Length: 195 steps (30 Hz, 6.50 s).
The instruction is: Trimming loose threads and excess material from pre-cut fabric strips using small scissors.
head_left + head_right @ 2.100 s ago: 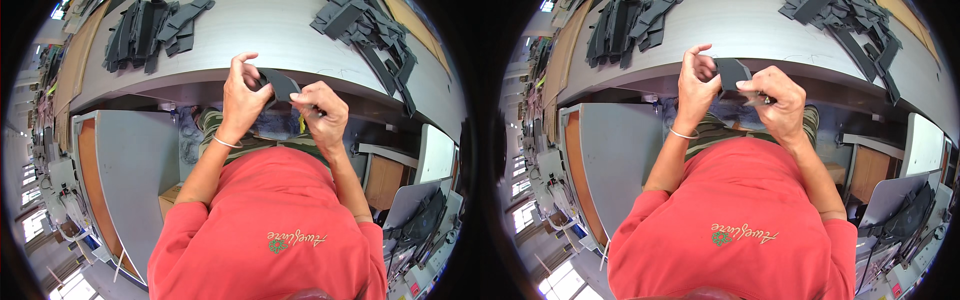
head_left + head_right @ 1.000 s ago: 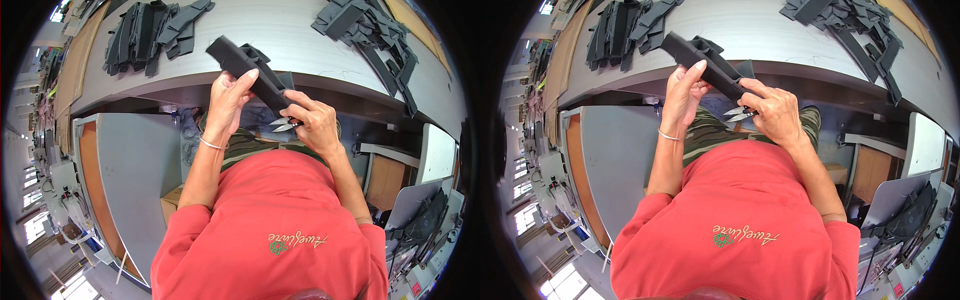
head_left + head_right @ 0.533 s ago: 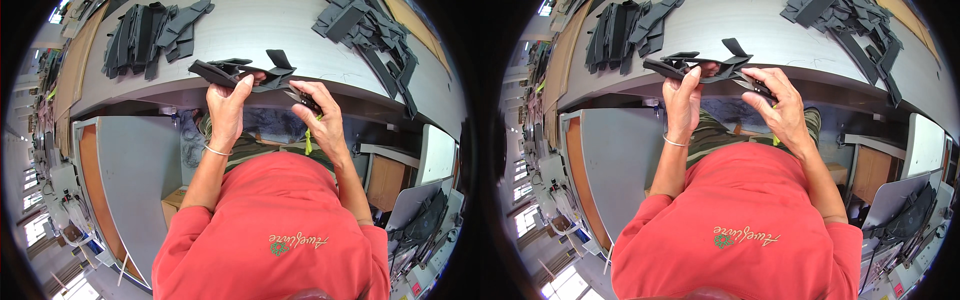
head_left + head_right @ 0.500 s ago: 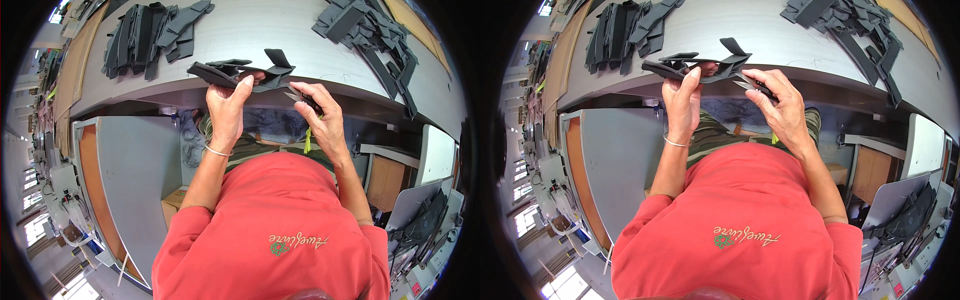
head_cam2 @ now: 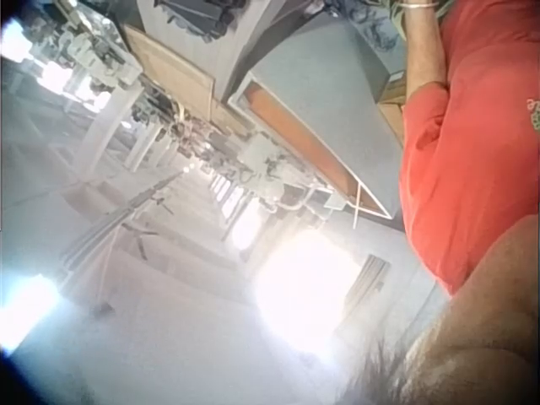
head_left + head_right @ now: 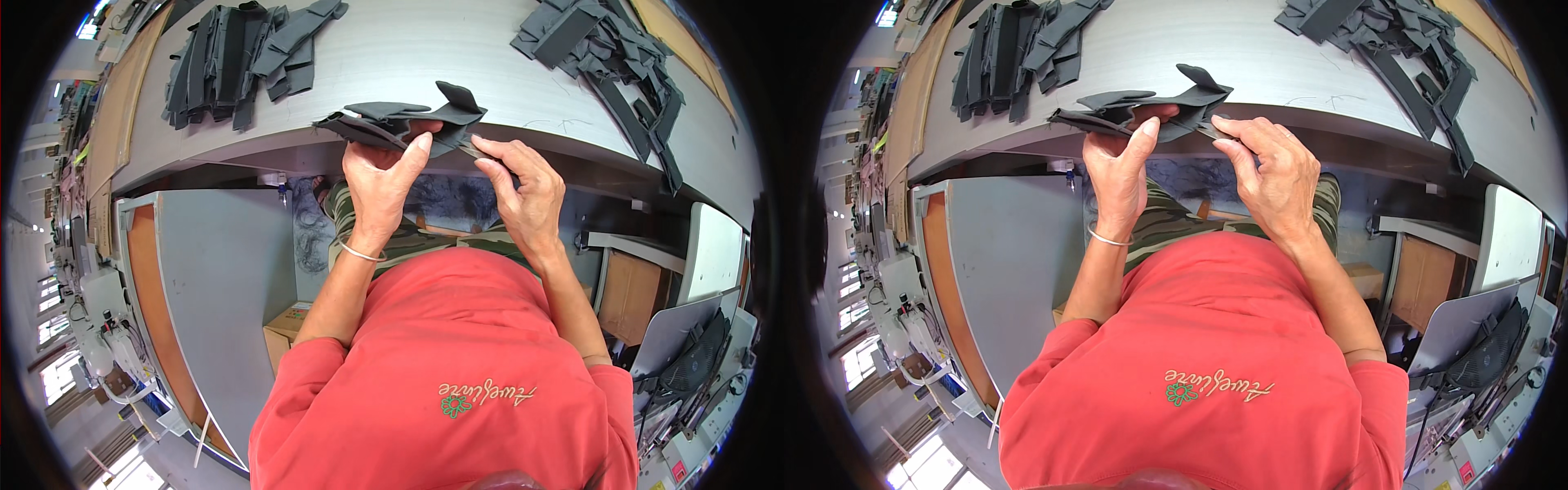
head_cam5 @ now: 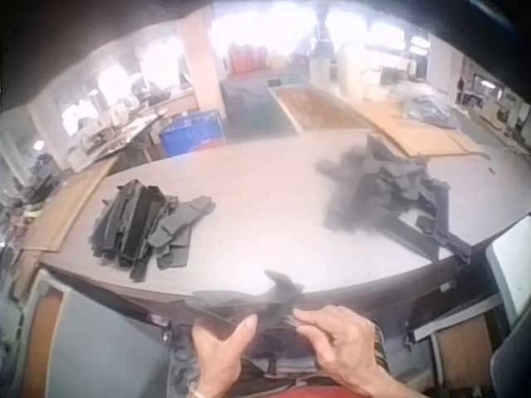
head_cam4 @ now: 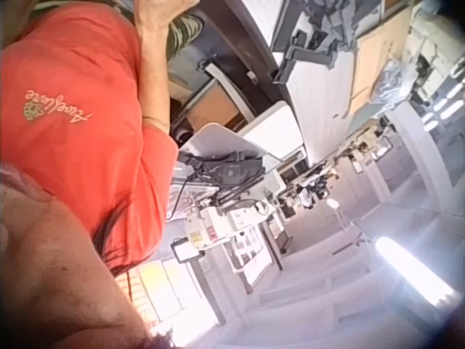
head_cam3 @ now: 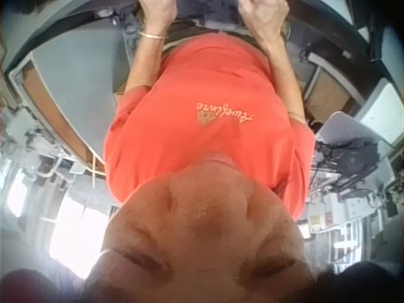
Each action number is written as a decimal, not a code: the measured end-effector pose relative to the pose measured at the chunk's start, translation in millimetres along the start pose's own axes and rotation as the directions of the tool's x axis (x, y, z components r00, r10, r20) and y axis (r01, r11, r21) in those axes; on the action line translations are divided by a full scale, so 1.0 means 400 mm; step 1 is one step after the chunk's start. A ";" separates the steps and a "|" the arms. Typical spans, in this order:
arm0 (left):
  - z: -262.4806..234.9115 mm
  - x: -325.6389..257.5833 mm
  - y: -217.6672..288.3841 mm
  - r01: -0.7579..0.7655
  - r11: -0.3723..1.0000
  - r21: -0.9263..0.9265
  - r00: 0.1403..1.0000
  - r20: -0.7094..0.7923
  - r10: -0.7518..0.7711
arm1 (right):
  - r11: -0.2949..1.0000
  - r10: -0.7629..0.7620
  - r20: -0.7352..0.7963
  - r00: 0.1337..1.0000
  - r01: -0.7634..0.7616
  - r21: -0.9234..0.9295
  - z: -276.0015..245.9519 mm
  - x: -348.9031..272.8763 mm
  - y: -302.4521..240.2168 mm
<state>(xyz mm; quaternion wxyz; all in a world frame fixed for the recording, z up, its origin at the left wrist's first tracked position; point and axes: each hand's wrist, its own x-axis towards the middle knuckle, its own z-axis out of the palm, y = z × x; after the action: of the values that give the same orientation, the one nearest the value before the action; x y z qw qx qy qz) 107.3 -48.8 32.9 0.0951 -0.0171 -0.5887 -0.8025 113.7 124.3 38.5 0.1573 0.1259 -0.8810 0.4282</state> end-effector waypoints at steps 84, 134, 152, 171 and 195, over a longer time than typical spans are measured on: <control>0.019 -0.010 -0.014 0.334 0.942 0.022 0.909 0.256 -0.328 | 0.987 -0.067 -0.006 0.998 0.067 0.148 -0.033 0.045 0.018; 0.001 -0.011 -0.044 0.054 0.933 0.357 0.979 0.165 -0.120 | 0.850 0.188 0.446 0.875 -0.372 0.373 -0.091 0.026 0.047; -0.008 -0.012 -0.039 0.128 0.933 0.336 0.955 0.214 -0.208 | 0.854 0.200 0.310 0.930 -0.320 0.411 -0.071 0.018 0.045; 0.012 -0.019 0.010 0.538 0.843 0.027 0.783 0.354 -0.511 | 0.940 -0.289 -0.025 0.957 0.278 -0.196 -0.030 0.067 0.053; -0.021 -0.011 -0.035 0.574 0.810 -0.123 0.759 0.452 -0.469 | 0.881 0.230 0.107 0.967 -0.254 0.400 -0.035 0.046 0.087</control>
<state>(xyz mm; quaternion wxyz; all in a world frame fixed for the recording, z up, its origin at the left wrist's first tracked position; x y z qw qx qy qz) 110.1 -52.3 16.4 -0.2596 -0.0270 -0.4685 -0.8440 86.8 154.8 28.9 0.0477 0.0570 -0.7842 0.6161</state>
